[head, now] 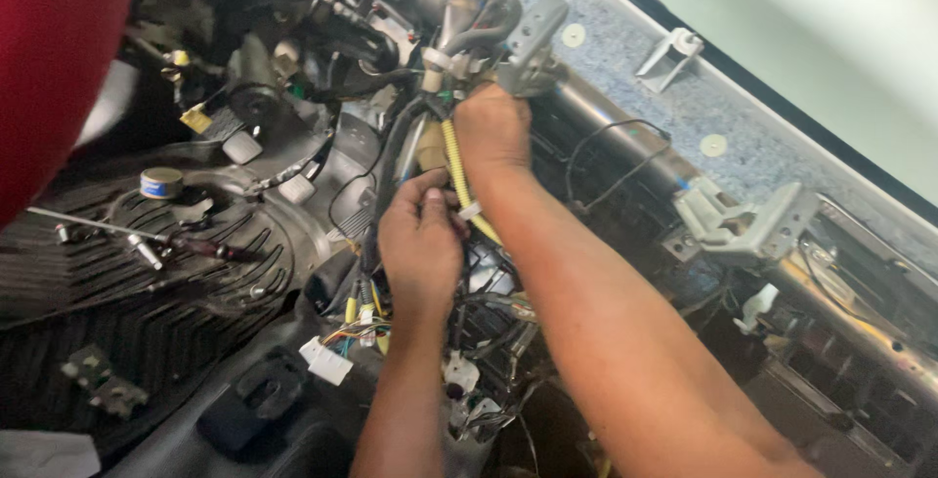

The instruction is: The person works inside a vehicle with the dashboard removed, manipulating wiring harnesses and connectors near the center console and steering column. They connect and disconnect electrical plugs, route cables, and adjust components within the exposed dashboard cavity.

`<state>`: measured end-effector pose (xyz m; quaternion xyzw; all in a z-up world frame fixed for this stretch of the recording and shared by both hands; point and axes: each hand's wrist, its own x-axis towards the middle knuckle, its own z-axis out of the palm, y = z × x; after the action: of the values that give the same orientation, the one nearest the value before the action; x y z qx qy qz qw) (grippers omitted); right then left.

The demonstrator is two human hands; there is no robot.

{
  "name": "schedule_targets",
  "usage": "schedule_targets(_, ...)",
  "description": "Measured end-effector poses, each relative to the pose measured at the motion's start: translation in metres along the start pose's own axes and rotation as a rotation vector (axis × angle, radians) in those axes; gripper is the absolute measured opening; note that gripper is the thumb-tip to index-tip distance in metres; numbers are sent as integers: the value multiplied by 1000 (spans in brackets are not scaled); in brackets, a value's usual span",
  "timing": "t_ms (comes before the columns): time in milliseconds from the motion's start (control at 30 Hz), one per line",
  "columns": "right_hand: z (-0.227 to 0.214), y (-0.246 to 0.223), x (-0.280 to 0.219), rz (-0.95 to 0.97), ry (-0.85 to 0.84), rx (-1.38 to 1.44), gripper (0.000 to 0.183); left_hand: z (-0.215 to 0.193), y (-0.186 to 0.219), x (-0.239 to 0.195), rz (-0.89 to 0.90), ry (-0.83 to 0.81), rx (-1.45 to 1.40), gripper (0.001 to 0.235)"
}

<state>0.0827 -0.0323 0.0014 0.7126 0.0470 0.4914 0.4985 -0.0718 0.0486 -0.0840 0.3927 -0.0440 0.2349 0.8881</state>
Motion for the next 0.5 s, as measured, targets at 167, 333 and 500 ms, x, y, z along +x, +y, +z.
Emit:
schedule_targets(167,0,19,-11,-45,242,196,15,1,-5,-1,-32,-19,-48,25)
schedule_targets(333,2,12,-5,-34,173,139,15,1,-4,-1,-31,-9,-33,25)
schedule_targets(500,1,2,8,-111,-57,118,10,1,-2,-1,-62,-14,-77,25)
